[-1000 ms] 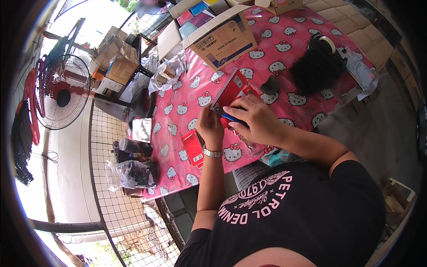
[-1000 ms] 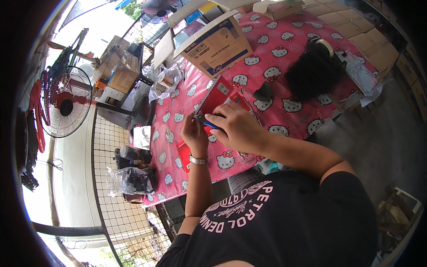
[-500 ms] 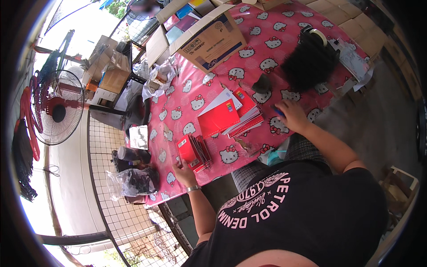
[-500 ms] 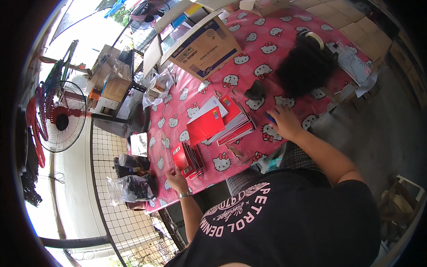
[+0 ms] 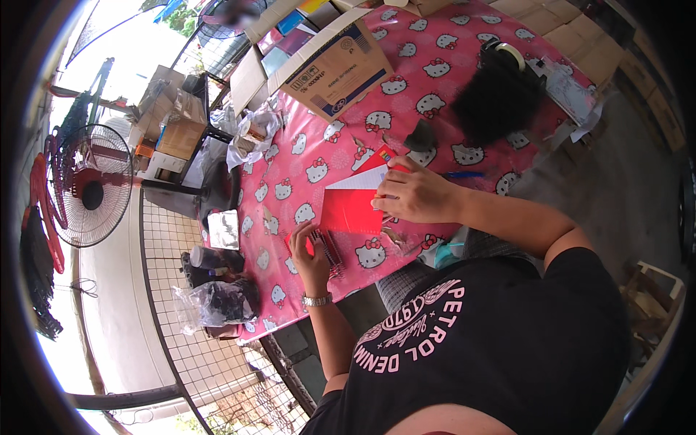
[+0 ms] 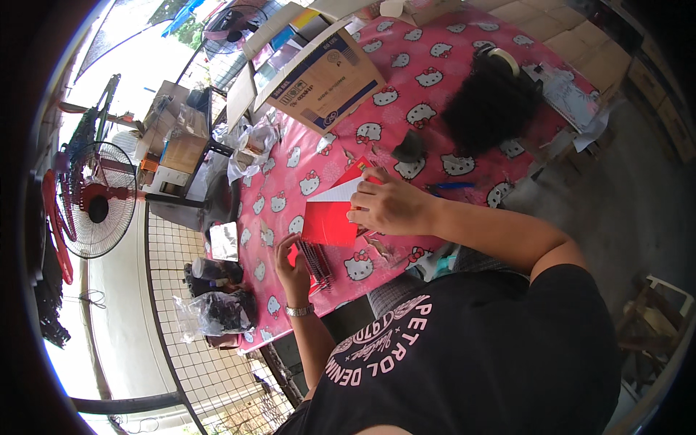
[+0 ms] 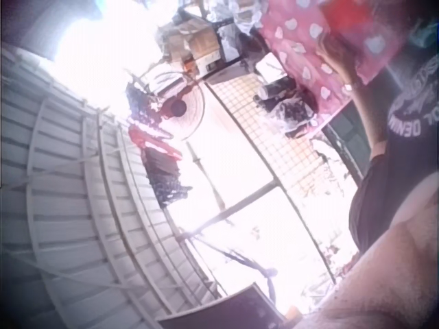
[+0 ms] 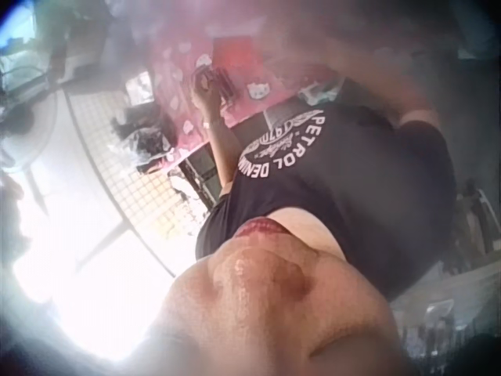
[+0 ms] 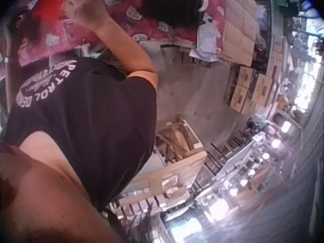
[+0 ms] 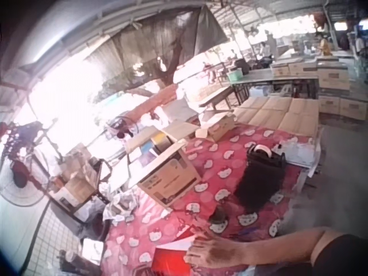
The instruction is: The person applies adhesive strips to the edges of red notebooks by hand.
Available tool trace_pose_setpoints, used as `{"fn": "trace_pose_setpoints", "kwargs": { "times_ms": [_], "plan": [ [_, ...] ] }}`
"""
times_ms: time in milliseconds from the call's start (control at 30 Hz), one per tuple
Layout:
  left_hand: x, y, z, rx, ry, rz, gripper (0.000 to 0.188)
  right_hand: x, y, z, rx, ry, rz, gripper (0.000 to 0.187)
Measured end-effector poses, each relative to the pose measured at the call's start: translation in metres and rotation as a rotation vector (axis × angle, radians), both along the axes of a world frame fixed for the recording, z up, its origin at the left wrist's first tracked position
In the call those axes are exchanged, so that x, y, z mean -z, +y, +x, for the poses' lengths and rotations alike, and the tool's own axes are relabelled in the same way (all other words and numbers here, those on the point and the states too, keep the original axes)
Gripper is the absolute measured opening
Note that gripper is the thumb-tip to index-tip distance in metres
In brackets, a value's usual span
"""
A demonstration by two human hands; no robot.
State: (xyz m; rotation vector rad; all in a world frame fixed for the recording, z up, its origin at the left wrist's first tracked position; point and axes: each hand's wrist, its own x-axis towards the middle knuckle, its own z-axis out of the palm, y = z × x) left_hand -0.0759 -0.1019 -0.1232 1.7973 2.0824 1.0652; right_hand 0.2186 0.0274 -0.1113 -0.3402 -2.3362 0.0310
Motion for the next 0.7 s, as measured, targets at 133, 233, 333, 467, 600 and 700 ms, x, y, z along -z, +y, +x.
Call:
{"fn": "trace_pose_setpoints", "kwargs": {
  "times_ms": [133,233,333,467,600,700],
  "plan": [
    [0.006,0.0,0.008,0.192,-0.578,0.13,0.061,-0.02,0.005,-0.001,-0.07,0.176,-0.142,0.013],
    [-0.027,0.035,0.051,0.244,-0.836,0.247,0.071,-0.03,0.027,-0.008,-0.128,0.288,-0.525,0.013],
    [-0.039,0.053,0.071,0.027,-0.733,0.203,0.068,-0.028,0.04,-0.013,-0.133,0.269,-0.814,0.027],
    [-0.035,0.065,0.096,0.051,-0.76,0.406,0.072,-0.019,0.034,-0.025,-0.045,0.347,-0.937,0.047],
    [-0.033,0.066,0.108,0.021,-0.573,0.417,0.076,-0.006,0.034,-0.026,-0.025,0.438,-0.925,0.058],
    [-0.027,0.062,0.108,0.004,-0.527,0.387,0.076,-0.002,0.029,-0.029,0.067,0.399,-0.783,0.059]
  ]
}}
